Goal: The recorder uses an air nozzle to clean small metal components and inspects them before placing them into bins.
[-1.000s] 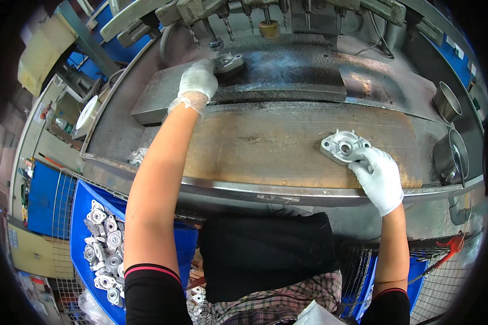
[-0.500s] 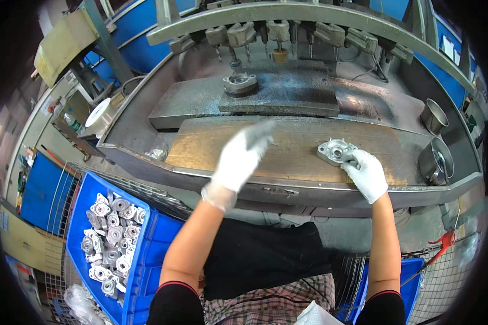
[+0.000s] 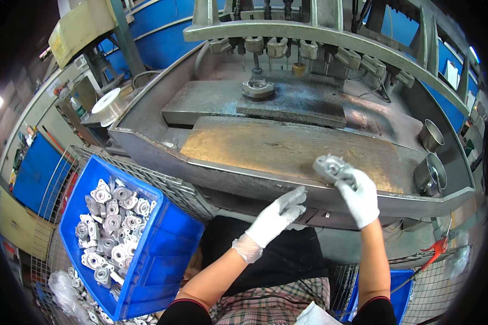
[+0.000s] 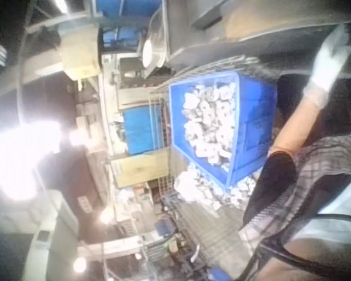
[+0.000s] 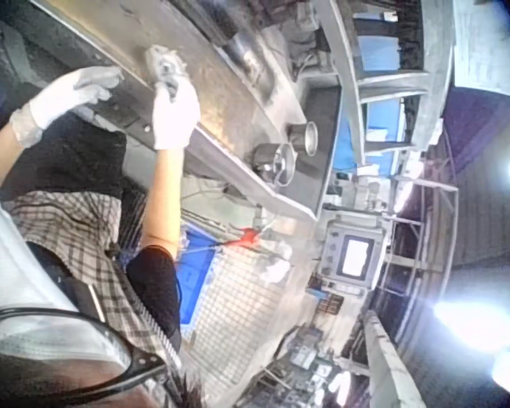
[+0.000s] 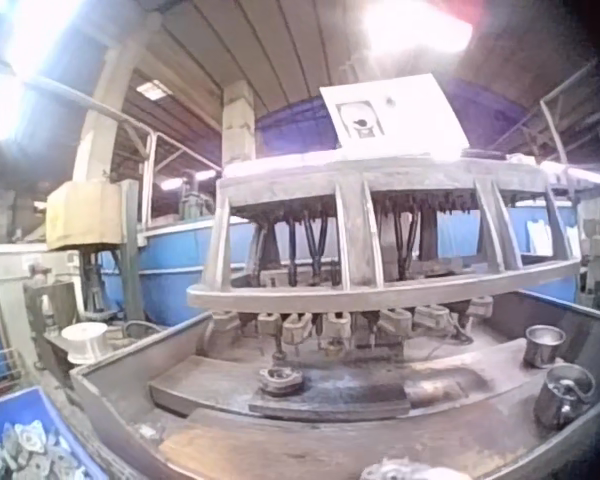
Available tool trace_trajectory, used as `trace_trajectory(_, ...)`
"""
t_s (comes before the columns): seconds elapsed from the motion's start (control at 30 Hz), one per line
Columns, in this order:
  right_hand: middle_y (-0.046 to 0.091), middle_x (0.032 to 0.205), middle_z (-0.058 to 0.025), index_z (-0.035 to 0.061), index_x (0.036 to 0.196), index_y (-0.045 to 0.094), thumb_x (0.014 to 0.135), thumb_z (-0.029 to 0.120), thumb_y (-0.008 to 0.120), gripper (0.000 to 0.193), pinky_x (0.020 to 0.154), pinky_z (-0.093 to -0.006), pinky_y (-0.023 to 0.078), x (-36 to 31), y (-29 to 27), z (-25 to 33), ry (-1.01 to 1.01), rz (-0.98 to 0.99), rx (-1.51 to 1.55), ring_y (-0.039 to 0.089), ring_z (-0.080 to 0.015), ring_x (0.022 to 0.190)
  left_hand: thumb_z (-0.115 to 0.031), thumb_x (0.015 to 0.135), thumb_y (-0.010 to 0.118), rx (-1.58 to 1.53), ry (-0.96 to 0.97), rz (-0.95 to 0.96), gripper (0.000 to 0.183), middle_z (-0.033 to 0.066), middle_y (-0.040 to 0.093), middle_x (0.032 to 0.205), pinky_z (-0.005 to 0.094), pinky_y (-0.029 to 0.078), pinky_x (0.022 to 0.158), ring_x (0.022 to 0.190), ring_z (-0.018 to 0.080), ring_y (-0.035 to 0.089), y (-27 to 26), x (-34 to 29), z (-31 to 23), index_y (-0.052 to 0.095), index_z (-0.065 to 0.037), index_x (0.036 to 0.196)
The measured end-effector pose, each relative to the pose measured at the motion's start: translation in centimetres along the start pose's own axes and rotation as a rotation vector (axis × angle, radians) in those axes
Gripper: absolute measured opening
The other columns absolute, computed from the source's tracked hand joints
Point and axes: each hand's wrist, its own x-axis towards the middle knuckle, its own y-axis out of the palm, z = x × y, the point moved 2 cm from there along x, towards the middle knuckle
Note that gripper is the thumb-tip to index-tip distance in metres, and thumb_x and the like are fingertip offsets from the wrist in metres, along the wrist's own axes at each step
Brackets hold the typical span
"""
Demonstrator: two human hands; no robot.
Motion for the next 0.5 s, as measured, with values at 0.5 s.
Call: trace_trajectory(0.5, 0.067, 0.104, -0.0136, 0.0037, 0.105, 0.067, 0.082, 0.009, 0.066, 0.023, 0.089, -0.0378, 0.047, -10.2, -6.4, 0.3, 0.028, -0.287, -0.397, 0.063, -0.0291, 0.097, -0.055, 0.094, 0.042, -1.103, -0.014, -0.155, 0.053, 0.0160, 0.056, 0.121, 0.0486, 0.044, 0.095, 0.110, 0.0356, 0.055, 0.3, -2.0, 8.0, 0.047, -0.014, 0.128)
